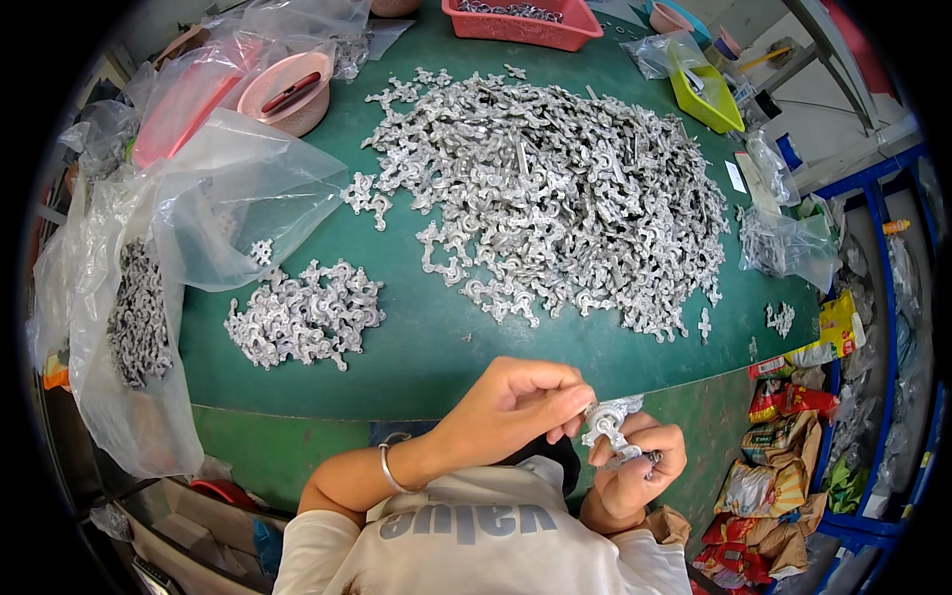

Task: The person sorts through a large pile of small metal hardware components on a green workbench, picking up individual pieces, inspecting them, and placing them into different plastic containers or bags.

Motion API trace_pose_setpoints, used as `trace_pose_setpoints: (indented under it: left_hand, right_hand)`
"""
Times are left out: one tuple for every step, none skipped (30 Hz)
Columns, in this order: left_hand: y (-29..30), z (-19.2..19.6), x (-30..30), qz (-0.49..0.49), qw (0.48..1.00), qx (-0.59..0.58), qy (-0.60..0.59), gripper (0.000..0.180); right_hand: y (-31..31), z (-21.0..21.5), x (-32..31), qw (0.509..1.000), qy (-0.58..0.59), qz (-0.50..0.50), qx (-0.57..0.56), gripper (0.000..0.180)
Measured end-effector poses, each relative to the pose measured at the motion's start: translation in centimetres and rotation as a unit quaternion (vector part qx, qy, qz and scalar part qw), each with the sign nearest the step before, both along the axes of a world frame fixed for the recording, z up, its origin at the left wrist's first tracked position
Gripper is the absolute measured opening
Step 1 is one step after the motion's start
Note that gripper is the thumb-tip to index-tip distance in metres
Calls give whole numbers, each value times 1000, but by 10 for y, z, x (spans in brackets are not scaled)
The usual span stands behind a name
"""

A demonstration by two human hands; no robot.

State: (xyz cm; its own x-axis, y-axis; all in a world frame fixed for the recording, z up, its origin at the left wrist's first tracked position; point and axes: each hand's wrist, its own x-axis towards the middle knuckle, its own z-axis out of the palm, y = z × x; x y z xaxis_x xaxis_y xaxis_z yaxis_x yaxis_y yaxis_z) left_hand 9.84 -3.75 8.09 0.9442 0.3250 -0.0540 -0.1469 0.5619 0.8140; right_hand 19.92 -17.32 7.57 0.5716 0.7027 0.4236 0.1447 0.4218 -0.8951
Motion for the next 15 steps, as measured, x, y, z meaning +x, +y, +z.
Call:
trace_pose_setpoints:
  left_hand:
    - [0,1,0,2,1000,2,5,22]
    - [0,2,-1,4,1000,5,11,21]
    - [0,3,-2,6,1000,7,16,20]
    - [0,3,-2,10,1000,6,15,20]
    - [0,3,-2,13,1000,5,14,19]
    - [-1,3,-2,17,1000,4,12,19]
    - [-1,3,-2,18,1000,1,12,19]
    - [-1,3,-1,20,1000,-2,11,18]
    - [-1,3,-1,22,1000,-6,11,18]
    - [-2,3,-1,23,1000,-4,7,19]
    - [-2,3,-1,25,1000,-3,4,19]
    - [-2,3,-1,26,1000,-2,0,19]
    - [-2,3,-1,23,1000,-3,2,20]
    - [-2,3,-1,19,1000,-4,3,20]
    - [-2,3,-1,16,1000,-5,5,21]
  right_hand:
    - [0,0,1,1000,-4,-5,3,26]
    - [1,0,2,1000,-24,-9,9,26]
    - [2,-1,2,999,-44,-12,15,26]
    - [2,-1,3,998,-63,-16,21,25]
    - [2,-1,3,997,-68,-14,25,25]
    - [2,-2,3,997,-73,-13,28,25]
    - [2,-2,3,996,-77,-11,32,25]
    - [2,-3,3,997,-75,-9,31,25]
    - [1,-3,4,997,-72,-8,30,24]
    - [1,-3,4,997,-70,-6,30,24]
    - [1,-3,4,997,-69,-6,29,25]
    - [1,-2,4,997,-68,-6,28,25]
    - [1,-2,4,997,-67,-6,27,25]
    - [1,-1,4,998,-55,-4,20,25]
    - [0,0,3,999,-43,-1,14,25]
